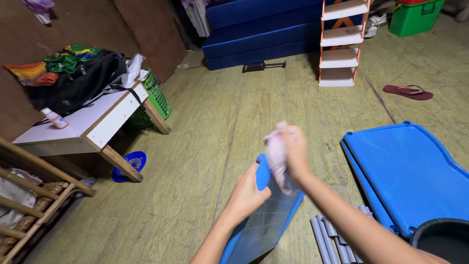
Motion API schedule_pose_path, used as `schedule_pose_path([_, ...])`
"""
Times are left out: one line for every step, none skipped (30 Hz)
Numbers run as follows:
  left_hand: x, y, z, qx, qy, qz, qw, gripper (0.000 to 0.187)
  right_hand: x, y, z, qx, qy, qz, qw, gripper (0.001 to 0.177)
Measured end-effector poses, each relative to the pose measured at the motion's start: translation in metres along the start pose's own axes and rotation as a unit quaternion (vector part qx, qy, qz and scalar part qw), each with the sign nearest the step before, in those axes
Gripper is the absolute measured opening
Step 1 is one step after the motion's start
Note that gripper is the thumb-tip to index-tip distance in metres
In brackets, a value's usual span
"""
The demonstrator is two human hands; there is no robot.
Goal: The person wipes a blue plastic tray with a cloth, then inserts several gray plastic legs into the tray's corner sockets. The person continues to wipe the tray and legs while assembling them.
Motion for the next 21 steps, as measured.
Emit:
schedule_pose_path([-0.001, 0.0, 0.002, 0.057, 0.021, -0.038, 0.997, 0.049, 0.009, 0.021, 0.004, -0.14, 0.122, 0.037, 0.982, 0.027])
schedule_pose_path([-0.003, 0.0, 0.004, 0.114, 0.041, -0.075, 0.99, 0.051, 0.019, 0.039, 0.008, -0.274, 0.239, 0.075, 0.929, 0.025])
schedule_pose_path([-0.005, 0.001, 0.006, 0.17, 0.061, -0.113, 0.977, 0.053, 0.028, 0.051, 0.012, -0.396, 0.348, 0.114, 0.842, 0.023])
schedule_pose_path([-0.005, 0.002, 0.01, 0.15, 0.064, -0.105, 0.981, 0.049, 0.028, 0.048, 0.012, -0.324, 0.307, 0.105, 0.889, 0.023])
schedule_pose_path([-0.005, 0.003, 0.013, 0.129, 0.066, -0.098, 0.985, 0.045, 0.028, 0.04, 0.009, -0.248, 0.263, 0.097, 0.928, 0.023])
schedule_pose_path([-0.005, 0.005, 0.016, 0.108, 0.069, -0.09, 0.988, 0.041, 0.024, 0.033, 0.001, -0.169, 0.216, 0.089, 0.958, 0.024])
schedule_pose_path([-0.008, 0.006, 0.018, 0.093, 0.059, -0.08, 0.991, 0.04, 0.018, 0.027, -0.009, -0.151, 0.193, 0.082, 0.966, 0.025])
schedule_pose_path([-0.011, 0.007, 0.021, 0.077, 0.048, -0.07, 0.993, 0.039, 0.008, 0.018, -0.02, -0.133, 0.169, 0.075, 0.974, 0.026])
schedule_pose_path([-0.014, 0.008, 0.022, 0.062, 0.036, -0.06, 0.996, 0.039, -0.003, 0.006, -0.034, -0.115, 0.143, 0.069, 0.981, 0.027])
schedule_pose_path([-0.016, 0.01, 0.023, 0.056, 0.025, -0.062, 0.996, 0.041, -0.02, -0.006, -0.045, -0.093, 0.14, 0.054, 0.984, 0.027])
schedule_pose_path([-0.019, 0.015, 0.025, 0.049, 0.012, -0.061, 0.997, 0.044, -0.041, -0.012, -0.055, -0.07, 0.135, 0.037, 0.988, 0.026])
schedule_pose_path([-0.022, 0.019, 0.027, 0.042, -0.001, -0.06, 0.997, 0.046, -0.059, -0.015, -0.066, -0.047, 0.131, 0.019, 0.99, 0.026])
schedule_pose_path([-0.022, 0.022, 0.026, 0.044, 0.002, -0.061, 0.997, 0.043, -0.077, -0.014, -0.076, -0.022, 0.123, -0.013, 0.992, 0.027])
schedule_pose_path([-0.02, 0.028, 0.025, 0.046, 0.005, -0.062, 0.997, 0.041, -0.091, -0.006, -0.085, 0.003, 0.114, -0.045, 0.992, 0.029])
schedule_pose_path([-0.021, 0.028, 0.024, 0.048, 0.011, -0.064, 0.997, 0.039, -0.096, -0.005, -0.09, 0.028, 0.108, -0.076, 0.991, 0.03])
schedule_pose_path([-0.025, 0.024, 0.025, 0.035, -0.006, -0.071, 0.997, 0.041, -0.091, -0.008, -0.09, 0.02, 0.118, -0.068, 0.99, 0.033])
schedule_pose_path([-0.025, 0.023, 0.028, 0.016, -0.02, -0.075, 0.997, 0.043, -0.087, -0.002, -0.088, 0.019, 0.132, -0.061, 0.989, 0.036])
schedule_pose_path([-0.024, 0.021, 0.031, -0.002, -0.033, -0.079, 0.996, 0.046, -0.08, 0.005, -0.082, 0.017, 0.146, -0.053, 0.988, 0.039])
schedule_pose_path([-0.025, 0.019, 0.034, -0.004, -0.037, -0.078, 0.996, 0.048, -0.067, 0.012, -0.073, -0.017, 0.174, -0.043, 0.984, 0.037])
schedule_pose_path([-0.025, 0.017, 0.036, -0.007, -0.042, -0.077, 0.996, 0.049, -0.048, 0.016, -0.062, -0.05, 0.201, -0.031, 0.978, 0.036])
schedule_pose_path([-0.026, 0.012, 0.036, -0.004, -0.047, -0.077, 0.996, 0.051, -0.028, 0.02, -0.048, -0.088, 0.227, -0.02, 0.97, 0.035])
Point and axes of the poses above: each hand's wrist, its own y-axis away from the middle knuckle, its own x-axis out of the palm, z = x × y, the point moved 2 cm from there along -y, towards the middle knuckle, and after that the axes turned 13 degrees about -y, right-handed, at the moved point
